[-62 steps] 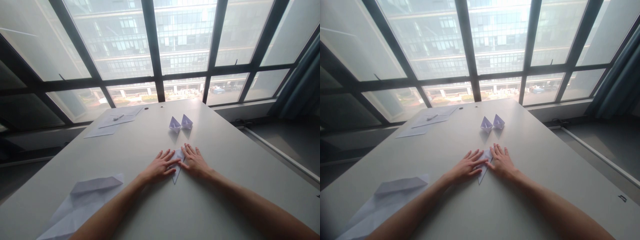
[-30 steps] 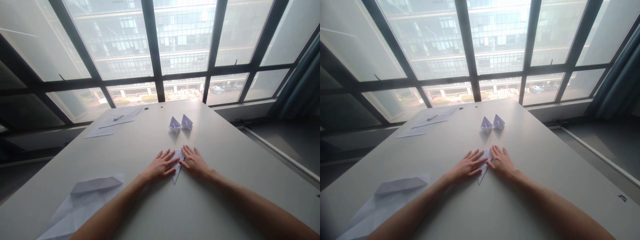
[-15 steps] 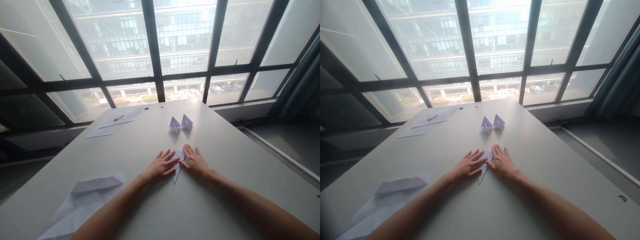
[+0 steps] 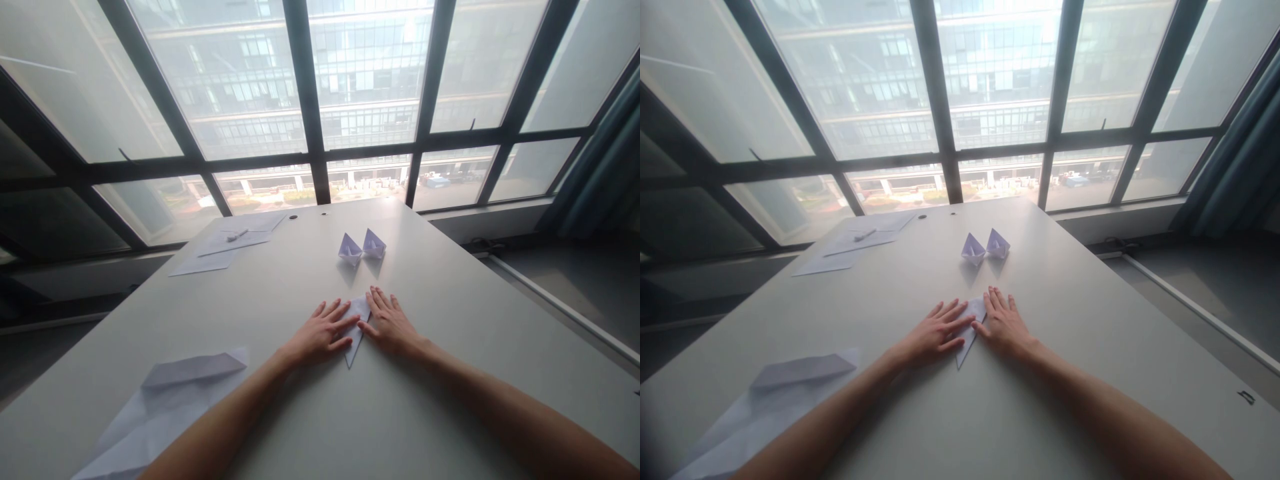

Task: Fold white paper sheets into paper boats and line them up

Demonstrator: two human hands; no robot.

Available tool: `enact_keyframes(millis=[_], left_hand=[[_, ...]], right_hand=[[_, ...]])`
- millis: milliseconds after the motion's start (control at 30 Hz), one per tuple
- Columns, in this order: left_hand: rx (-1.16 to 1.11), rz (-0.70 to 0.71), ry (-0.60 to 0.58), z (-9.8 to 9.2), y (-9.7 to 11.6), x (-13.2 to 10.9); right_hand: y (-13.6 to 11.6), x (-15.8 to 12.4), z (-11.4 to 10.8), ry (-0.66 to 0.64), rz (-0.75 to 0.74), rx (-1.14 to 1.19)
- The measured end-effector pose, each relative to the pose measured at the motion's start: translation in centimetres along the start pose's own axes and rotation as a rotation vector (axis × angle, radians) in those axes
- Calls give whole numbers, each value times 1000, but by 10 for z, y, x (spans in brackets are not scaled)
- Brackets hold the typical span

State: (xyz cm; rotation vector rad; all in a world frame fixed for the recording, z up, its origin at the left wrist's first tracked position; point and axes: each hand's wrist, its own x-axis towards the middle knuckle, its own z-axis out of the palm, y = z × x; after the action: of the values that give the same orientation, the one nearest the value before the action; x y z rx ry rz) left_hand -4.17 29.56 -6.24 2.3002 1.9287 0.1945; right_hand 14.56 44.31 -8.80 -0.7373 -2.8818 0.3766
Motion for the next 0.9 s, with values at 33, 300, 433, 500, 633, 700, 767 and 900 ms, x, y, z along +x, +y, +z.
enact_keyframes(millis=[33, 300, 433, 500, 633, 700, 767, 900], left_hand=[[1, 1, 0, 0, 0, 0], [1, -4, -2, 0, 0, 0], [0, -4, -2, 1, 0, 0], [2, -4, -1, 0, 0, 0], [11, -5, -5, 0, 0, 0], [12, -8, -8, 0, 0, 0], [10, -16, 6, 1, 0, 0], [30, -17, 25, 4, -1, 0]], right_hand=[[0, 0, 0, -1, 1, -1], [-1, 0, -1, -17, 10, 13], [-1, 0, -2, -35, 17, 19], [-1, 0, -2, -32, 21, 15], [-2, 0, -2, -41, 23, 7], [-2, 0, -2, -51, 25, 5], [-2, 0, -3, -52, 25, 5], [-3, 0, -4, -51, 21, 3]])
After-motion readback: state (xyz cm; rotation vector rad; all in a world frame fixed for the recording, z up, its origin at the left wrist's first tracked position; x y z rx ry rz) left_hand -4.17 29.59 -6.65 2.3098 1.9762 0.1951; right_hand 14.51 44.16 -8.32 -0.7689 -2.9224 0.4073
